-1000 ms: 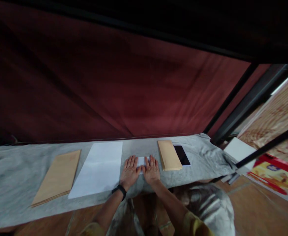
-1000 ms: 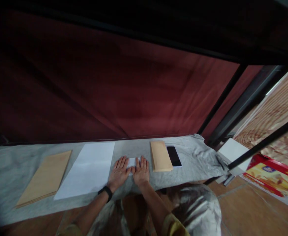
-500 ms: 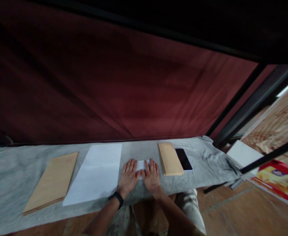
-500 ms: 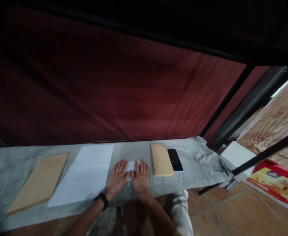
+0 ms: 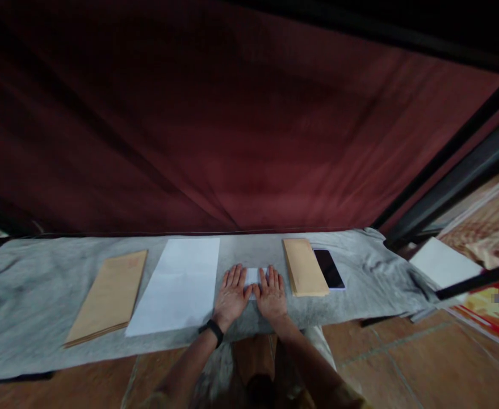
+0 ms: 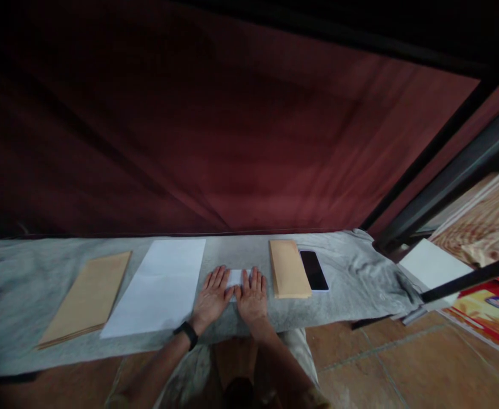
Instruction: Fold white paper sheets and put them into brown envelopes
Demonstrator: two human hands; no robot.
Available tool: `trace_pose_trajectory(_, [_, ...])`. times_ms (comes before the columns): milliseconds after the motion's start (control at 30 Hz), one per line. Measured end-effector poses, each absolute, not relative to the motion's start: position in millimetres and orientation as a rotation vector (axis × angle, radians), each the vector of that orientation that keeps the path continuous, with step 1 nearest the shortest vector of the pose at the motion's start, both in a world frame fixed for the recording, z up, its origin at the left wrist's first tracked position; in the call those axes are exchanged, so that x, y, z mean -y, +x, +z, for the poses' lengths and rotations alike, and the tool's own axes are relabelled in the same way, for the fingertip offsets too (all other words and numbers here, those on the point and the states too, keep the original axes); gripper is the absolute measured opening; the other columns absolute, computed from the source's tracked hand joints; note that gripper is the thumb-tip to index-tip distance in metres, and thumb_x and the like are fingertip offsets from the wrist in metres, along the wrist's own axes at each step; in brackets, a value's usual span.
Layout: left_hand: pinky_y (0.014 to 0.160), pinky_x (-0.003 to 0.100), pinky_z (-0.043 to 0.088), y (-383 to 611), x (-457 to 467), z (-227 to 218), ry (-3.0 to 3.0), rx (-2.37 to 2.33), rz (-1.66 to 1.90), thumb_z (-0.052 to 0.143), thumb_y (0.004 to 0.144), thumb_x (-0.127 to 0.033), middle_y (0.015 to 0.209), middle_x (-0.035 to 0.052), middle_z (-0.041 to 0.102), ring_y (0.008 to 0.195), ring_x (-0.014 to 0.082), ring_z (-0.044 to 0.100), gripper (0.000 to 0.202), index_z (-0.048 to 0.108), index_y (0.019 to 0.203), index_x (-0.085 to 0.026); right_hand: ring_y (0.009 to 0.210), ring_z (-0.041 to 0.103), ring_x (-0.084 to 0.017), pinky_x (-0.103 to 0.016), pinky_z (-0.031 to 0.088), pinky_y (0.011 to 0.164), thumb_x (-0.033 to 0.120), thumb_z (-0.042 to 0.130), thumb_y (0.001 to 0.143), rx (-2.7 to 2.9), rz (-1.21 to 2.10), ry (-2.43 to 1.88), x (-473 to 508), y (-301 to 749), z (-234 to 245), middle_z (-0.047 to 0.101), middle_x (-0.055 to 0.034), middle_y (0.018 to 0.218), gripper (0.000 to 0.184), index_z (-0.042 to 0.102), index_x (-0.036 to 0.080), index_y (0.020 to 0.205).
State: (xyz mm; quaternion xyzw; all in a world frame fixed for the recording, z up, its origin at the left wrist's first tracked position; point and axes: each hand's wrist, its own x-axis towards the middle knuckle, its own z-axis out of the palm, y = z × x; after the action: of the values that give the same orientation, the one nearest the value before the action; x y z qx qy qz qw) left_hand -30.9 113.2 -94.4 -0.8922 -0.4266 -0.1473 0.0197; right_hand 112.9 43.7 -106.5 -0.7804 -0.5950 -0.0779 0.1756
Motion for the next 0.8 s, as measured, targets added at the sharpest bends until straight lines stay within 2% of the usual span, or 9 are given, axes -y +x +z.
trace_pose_trajectory(233, [0.125,0.049,0.026,-30.2,-110.0,-88.0,-2.799,1.343,-0.439,0.038,0.102,-0.044,0.159,0.0159,0.044,0.152,0.0285,0.034,0.060,0.046,0.152,-0.011,0.149,0.037,-0.033,-0.052,0.025,0.121,0.040,0.043,0.106,1.716,-0.156,-2.234,-42.3,116.7,-102.4,0.034,-0.0192,0.163,0.054,0.044,0.017,0.155])
trace_pose_trajectory(367, [0.126,0.050,0.024,-30.2,-110.1,-87.8,-2.816,1.347,-0.449,0.037,0.102,-0.043,0.160,0.0146,0.043,0.153,0.0277,0.032,0.061,0.042,0.154,-0.012,0.150,0.036,-0.030,-0.049,0.025,0.122,0.030,0.036,0.107,1.728,-0.149,-2.222,-41.9,119.7,-102.4,0.036,-0.0194,0.162,0.052,0.042,0.012,0.155])
trace_pose_trajectory(500, [0.127,0.048,0.023,-29.9,-110.0,-88.6,-2.802,1.362,-0.452,0.037,0.102,-0.043,0.162,0.0133,0.041,0.153,0.0264,0.031,0.061,0.040,0.155,-0.014,0.149,0.037,-0.030,-0.050,0.027,0.121,0.031,0.032,0.108,1.697,-0.169,-2.212,-42.1,119.7,-104.4,0.039,-0.0202,0.161,0.054,0.040,0.007,0.155])
trace_pose_trajectory(700, [0.127,0.048,0.022,-30.1,-102.0,-93.0,-2.762,1.471,-0.431,0.032,0.103,-0.046,0.163,0.0188,0.037,0.155,0.0281,0.028,0.069,0.032,0.157,-0.004,0.148,0.038,-0.032,-0.051,0.028,0.120,0.036,0.032,0.107,1.680,-0.187,-2.194,-35.2,129.9,-110.4,0.039,-0.0217,0.160,0.060,0.034,0.004,0.157])
trace_pose_trajectory(800, [0.126,0.050,0.024,-32.5,-97.2,-96.7,-2.731,1.526,-0.461,0.030,0.104,-0.047,0.163,0.0201,0.035,0.154,0.0297,0.029,0.069,0.029,0.159,-0.004,0.146,0.041,-0.032,-0.051,0.030,0.120,0.034,0.033,0.107,1.672,-0.186,-2.199,-29.4,137.9,-112.6,0.040,-0.0223,0.159,0.059,0.034,0.004,0.158])
